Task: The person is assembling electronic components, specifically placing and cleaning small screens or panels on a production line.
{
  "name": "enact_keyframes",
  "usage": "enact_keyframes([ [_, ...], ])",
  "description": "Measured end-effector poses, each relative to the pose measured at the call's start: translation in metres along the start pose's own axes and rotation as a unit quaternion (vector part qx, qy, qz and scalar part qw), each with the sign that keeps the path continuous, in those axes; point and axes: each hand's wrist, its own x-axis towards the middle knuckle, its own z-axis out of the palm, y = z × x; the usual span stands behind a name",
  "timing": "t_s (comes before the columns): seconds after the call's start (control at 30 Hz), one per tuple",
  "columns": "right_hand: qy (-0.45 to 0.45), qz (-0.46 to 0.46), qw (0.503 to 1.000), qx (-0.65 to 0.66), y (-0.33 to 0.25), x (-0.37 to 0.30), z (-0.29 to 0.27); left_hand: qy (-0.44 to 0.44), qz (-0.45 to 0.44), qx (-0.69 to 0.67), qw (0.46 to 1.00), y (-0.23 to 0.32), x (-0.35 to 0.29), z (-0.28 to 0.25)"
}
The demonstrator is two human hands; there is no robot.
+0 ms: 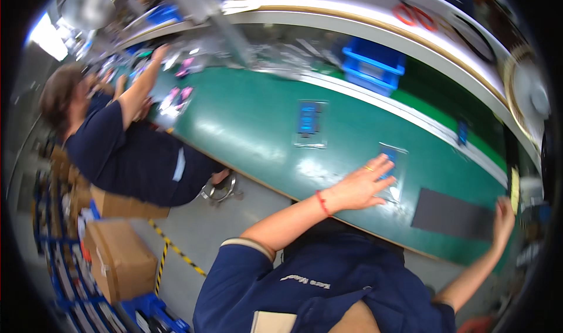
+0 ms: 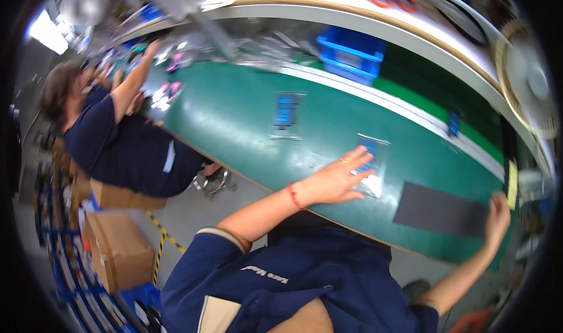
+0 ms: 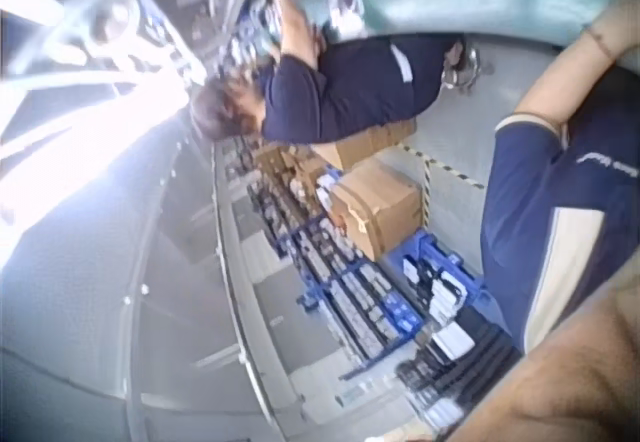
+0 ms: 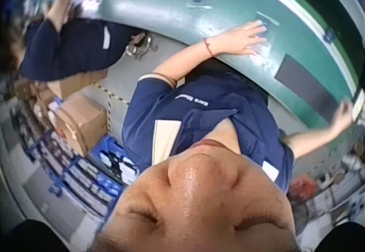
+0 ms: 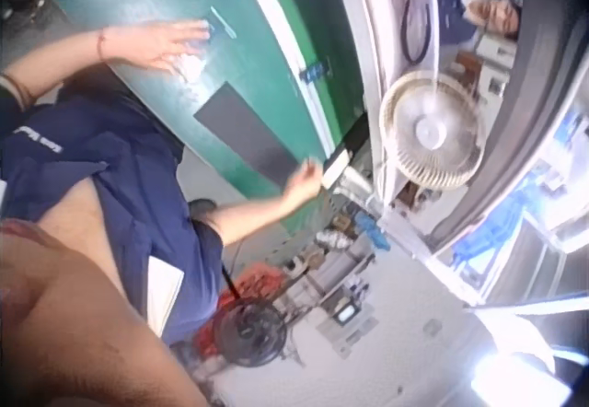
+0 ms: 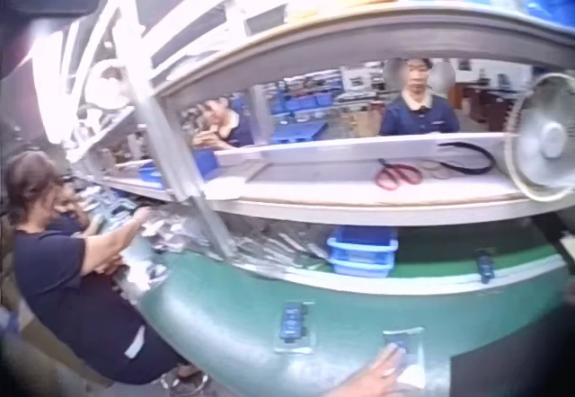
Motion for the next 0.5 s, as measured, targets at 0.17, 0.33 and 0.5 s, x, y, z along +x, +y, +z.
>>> enact_keyframes([
  [0.17, -0.179, -0.157, 0.956, 0.169, -0.220, 0.014, 0.119, 0.004, -0.013, 0.002, 1.000, 0.004, -0.005, -0.016],
  [0.33, -0.261, -0.178, 0.933, 0.174, -0.264, 0.015, 0.182, -0.019, -0.033, 0.009, 0.999, 0.011, 0.006, -0.018],
  [0.5, -0.254, -0.143, 0.944, 0.156, -0.274, 0.007, 0.216, -0.013, -0.033, 0.015, 0.999, 0.012, 0.004, -0.015],
])
